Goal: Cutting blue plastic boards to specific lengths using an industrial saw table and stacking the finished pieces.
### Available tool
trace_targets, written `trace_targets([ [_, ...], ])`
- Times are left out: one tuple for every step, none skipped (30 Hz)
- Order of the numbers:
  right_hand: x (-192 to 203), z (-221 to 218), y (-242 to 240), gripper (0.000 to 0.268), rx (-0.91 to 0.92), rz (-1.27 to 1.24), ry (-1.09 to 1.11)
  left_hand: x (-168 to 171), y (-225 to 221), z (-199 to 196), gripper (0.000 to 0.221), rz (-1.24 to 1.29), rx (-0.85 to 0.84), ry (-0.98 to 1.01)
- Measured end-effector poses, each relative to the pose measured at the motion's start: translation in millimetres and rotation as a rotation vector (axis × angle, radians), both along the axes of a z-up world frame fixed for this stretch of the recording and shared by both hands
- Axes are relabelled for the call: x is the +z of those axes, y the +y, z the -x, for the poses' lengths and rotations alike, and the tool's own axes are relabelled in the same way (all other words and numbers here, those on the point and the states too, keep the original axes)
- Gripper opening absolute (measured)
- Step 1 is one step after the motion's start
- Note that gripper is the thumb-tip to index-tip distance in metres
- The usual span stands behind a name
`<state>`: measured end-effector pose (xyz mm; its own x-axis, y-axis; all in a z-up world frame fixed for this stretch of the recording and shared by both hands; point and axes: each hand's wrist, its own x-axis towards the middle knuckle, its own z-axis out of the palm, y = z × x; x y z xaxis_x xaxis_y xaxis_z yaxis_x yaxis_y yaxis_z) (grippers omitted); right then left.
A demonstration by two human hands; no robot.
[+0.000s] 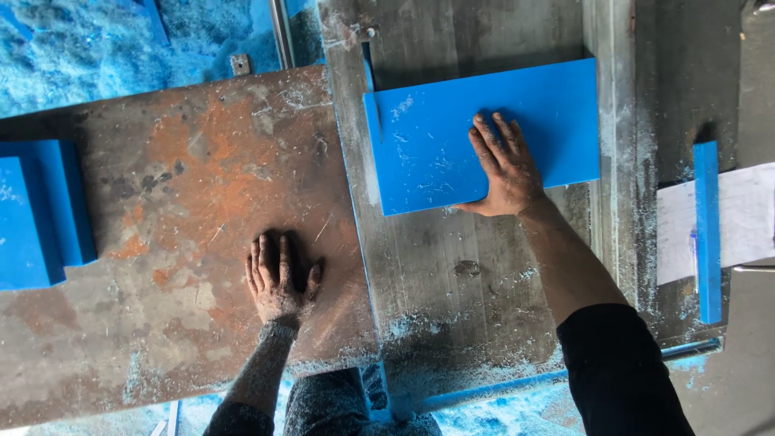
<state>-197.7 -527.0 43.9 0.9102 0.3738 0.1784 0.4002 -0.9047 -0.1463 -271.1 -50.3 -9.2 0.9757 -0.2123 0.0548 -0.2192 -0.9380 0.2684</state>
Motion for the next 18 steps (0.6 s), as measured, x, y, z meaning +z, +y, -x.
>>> trace_targets([
  [0.1, -4.3, -1.0, 0.128, -0.013, 0.010, -0.007, 3.1, -2.1, -3.8, 0.091, 0.010, -0.013, -0.007],
  [0.3, -5.8, -2.2, 0.128, -0.013, 0.009, 0.000, 6.8, -4.3, -4.2, 0.091, 0.006, -0.009, -0.016],
  [0.5, -7.3, -3.6, 0.128, -0.014, 0.007, 0.007, 10.4, -6.4, -4.7, 0.090, 0.002, -0.005, -0.026],
  [-1.1, -11.1, -5.7, 0.128, -0.024, 0.020, 0.003, 9.2, -7.1, -5.5, 0.090, 0.015, -0.014, -0.030],
  [-2.9, -15.1, -7.8, 0.130, -0.022, 0.029, 0.001, 7.7, -7.6, -6.4, 0.092, 0.015, -0.012, -0.047],
  [-5.6, -15.5, -7.9, 0.132, -0.021, 0.034, 0.005, 7.6, -5.7, -4.0, 0.093, 0.011, -0.011, -0.057],
  [-7.6, -16.6, -11.7, 0.132, -0.032, 0.043, 0.008, 6.9, -6.4, -2.7, 0.093, 0.021, -0.022, -0.055],
  [-10.4, -19.9, -14.0, 0.129, -0.001, -0.005, 0.025, 6.7, -5.5, -2.5, 0.085, 0.031, -0.035, -0.072],
  [-13.2, -23.5, -15.8, 0.126, 0.030, -0.053, 0.042, 6.4, -3.9, -2.6, 0.079, 0.041, -0.048, -0.089],
  [-14.8, -23.7, -17.5, 0.126, 0.027, -0.049, 0.041, 8.3, -6.4, -2.0, 0.079, 0.045, -0.051, -0.090],
  [-16.3, -24.1, -18.3, 0.128, 0.021, -0.057, 0.046, 10.2, -8.1, -1.6, 0.080, 0.027, -0.041, -0.099],
  [-18.8, -30.5, -18.3, 0.129, 0.023, -0.068, 0.044, 11.6, -9.6, -3.4, 0.080, 0.007, -0.023, -0.115],
  [-16.4, -35.4, -20.4, 0.129, 0.027, -0.066, 0.037, 10.8, -11.8, -6.6, 0.080, 0.008, -0.018, -0.122],
  [-15.5, -37.3, -19.2, 0.130, 0.019, -0.061, 0.051, 12.1, -11.0, -5.7, 0.079, 0.022, -0.025, -0.125],
  [-15.1, -39.1, -17.9, 0.131, 0.011, -0.056, 0.064, 12.9, -10.0, -4.6, 0.078, 0.036, -0.032, -0.129],
  [-17.0, -41.1, -19.3, 0.131, 0.016, -0.061, 0.066, 13.3, -9.9, -4.1, 0.078, 0.030, -0.027, -0.127],
  [-19.0, -43.2, -20.5, 0.130, 0.027, -0.060, 0.043, 13.7, -9.4, -3.6, 0.078, 0.042, -0.026, -0.107],
  [-21.3, -49.3, -21.4, 0.129, 0.043, -0.059, 0.015, 13.6, -9.5, -4.5, 0.077, 0.054, -0.019, -0.091],
])
